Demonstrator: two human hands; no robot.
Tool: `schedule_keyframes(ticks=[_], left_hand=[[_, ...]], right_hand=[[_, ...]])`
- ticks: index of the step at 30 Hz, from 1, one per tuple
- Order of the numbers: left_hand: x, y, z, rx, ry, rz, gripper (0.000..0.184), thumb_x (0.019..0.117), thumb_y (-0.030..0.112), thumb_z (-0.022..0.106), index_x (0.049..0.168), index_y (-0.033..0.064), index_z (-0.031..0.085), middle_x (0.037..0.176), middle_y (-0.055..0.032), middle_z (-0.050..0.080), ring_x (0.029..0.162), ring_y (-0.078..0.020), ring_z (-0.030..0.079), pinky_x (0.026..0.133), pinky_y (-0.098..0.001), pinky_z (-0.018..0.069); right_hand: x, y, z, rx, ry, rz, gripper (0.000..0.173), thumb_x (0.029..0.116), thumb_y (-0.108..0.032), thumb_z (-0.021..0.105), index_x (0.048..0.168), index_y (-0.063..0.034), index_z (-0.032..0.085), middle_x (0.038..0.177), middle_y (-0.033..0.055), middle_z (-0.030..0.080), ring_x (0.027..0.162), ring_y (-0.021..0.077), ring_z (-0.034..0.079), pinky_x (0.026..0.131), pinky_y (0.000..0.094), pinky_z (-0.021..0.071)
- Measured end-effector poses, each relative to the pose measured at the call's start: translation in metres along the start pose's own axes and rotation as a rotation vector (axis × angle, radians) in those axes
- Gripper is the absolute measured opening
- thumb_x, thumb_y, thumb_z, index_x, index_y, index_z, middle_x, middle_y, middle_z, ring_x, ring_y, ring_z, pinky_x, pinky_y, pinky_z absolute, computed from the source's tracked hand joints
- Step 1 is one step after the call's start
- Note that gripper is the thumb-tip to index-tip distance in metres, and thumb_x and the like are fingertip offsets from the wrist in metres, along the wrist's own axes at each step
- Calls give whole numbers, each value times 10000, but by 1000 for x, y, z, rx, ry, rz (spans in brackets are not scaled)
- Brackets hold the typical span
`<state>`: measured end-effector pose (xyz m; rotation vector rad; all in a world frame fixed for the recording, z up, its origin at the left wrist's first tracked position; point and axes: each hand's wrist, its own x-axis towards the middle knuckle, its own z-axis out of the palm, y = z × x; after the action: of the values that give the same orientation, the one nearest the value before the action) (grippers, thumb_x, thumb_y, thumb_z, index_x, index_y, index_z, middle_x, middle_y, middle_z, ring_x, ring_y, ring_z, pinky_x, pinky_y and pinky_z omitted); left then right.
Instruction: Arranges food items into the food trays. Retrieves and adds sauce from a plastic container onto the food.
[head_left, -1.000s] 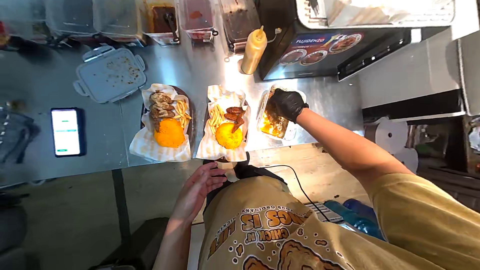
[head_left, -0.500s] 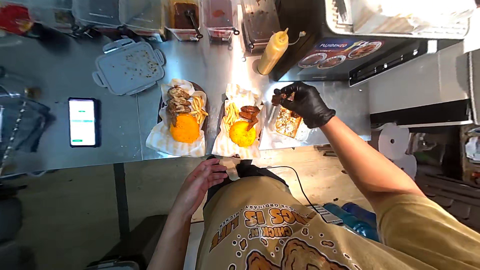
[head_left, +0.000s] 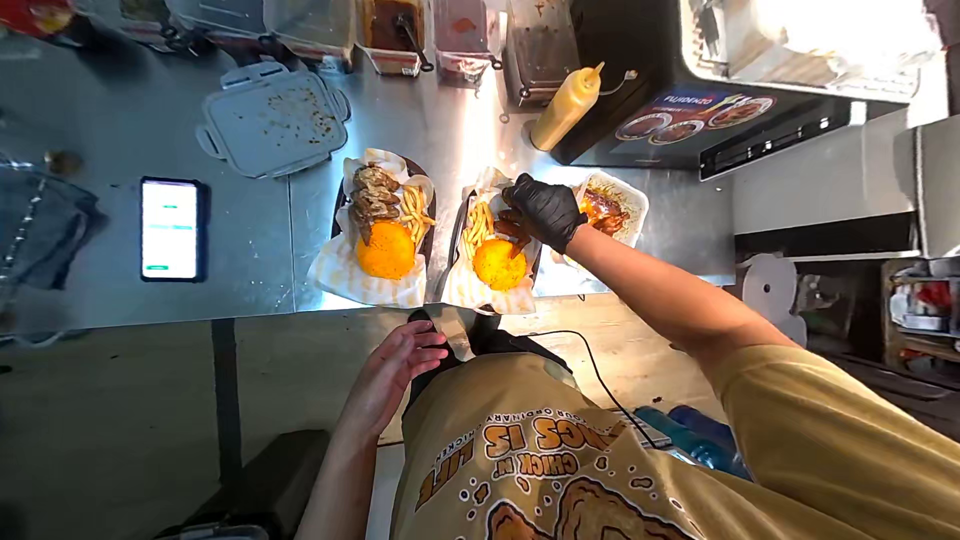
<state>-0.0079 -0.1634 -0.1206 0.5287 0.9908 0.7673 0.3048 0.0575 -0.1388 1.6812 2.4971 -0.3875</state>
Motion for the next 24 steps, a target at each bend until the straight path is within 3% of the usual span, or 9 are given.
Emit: schedule_keyframes(ticks=[4, 8, 10, 13, 15, 17, 19, 21, 24], left_hand=[[1, 1, 5, -17, 8, -12, 471, 1075, 352, 418, 1394, 18, 513, 1219, -155, 692, 1069, -275, 706, 956, -416, 583], [4, 1, 10, -21, 9, -13, 483, 1068, 364, 429, 1395, 18, 512, 1217, -156, 694, 1067, -262, 709, 955, -402, 584], [5, 0, 13, -23, 7, -12, 490, 1067, 367, 441, 1400, 15, 513, 1224, -165, 689, 1069, -269, 707, 956, -404, 582], [7, 0, 17, -17, 12, -11, 486, 1065, 364, 444, 1397, 16, 513, 1227, -165, 692, 1064, -266, 711, 946, -397, 587], [7, 0, 18, -19, 15, -6, 503, 1060, 390, 460, 1400, 22, 510, 1235, -162, 687, 1072, -267, 708, 953, -398, 586], [7, 0, 17, -20, 45, 13, 502, 1061, 403, 459, 1394, 31, 515, 1227, -155, 693, 1070, -268, 708, 947, -401, 587], [5, 1, 16, -10, 88, 29, 507, 1064, 418, 445, 1397, 41, 519, 1220, -144, 698, 1056, -260, 712, 937, -396, 590], [5, 2, 15, -2, 109, 40, 481, 1081, 383, 392, 1404, 49, 514, 1221, -136, 696, 1053, -255, 712, 940, -394, 589], [10, 0, 18, -2, 102, 41, 448, 1086, 346, 362, 1393, 60, 518, 1200, -124, 710, 1034, -246, 723, 920, -385, 601]], right_hand=[[-4, -1, -2, -17, -98, -69, 295, 1054, -180, 486, 1261, -63, 659, 1217, 240, 652, 968, 467, 682, 735, 640, 541], [-6, -7, -25, 37, -289, -10, 378, 1104, -207, 387, 1351, 18, 562, 1253, 279, 639, 1111, 474, 645, 870, 630, 509], [-6, 1, -9, -6, -206, -97, 307, 1072, -175, 433, 1246, 17, 597, 1141, 266, 657, 1006, 474, 669, 770, 632, 533], [-12, 5, -7, -10, -149, -171, 234, 1011, -100, 540, 1206, -45, 657, 1207, 225, 636, 986, 451, 671, 735, 630, 545], [-23, 13, -21, 69, -58, -160, 270, 978, -99, 598, 1232, -104, 690, 1253, 196, 640, 1010, 414, 681, 768, 614, 562], [-35, 35, -48, 158, 59, -83, 325, 963, -129, 626, 1274, -173, 711, 1292, 159, 655, 1096, 358, 679, 886, 579, 561], [-49, 68, -74, 173, 67, 48, 308, 940, -148, 667, 1243, -156, 726, 1277, 170, 668, 1147, 358, 660, 956, 593, 531], [-66, 103, -80, 124, -19, 174, 290, 904, -164, 723, 1190, -120, 737, 1193, 199, 678, 1121, 400, 648, 935, 644, 508], [-93, 145, -53, -4, -195, 340, 298, 878, -184, 757, 1165, -108, 740, 1213, 218, 667, 1076, 443, 658, 860, 692, 516]])
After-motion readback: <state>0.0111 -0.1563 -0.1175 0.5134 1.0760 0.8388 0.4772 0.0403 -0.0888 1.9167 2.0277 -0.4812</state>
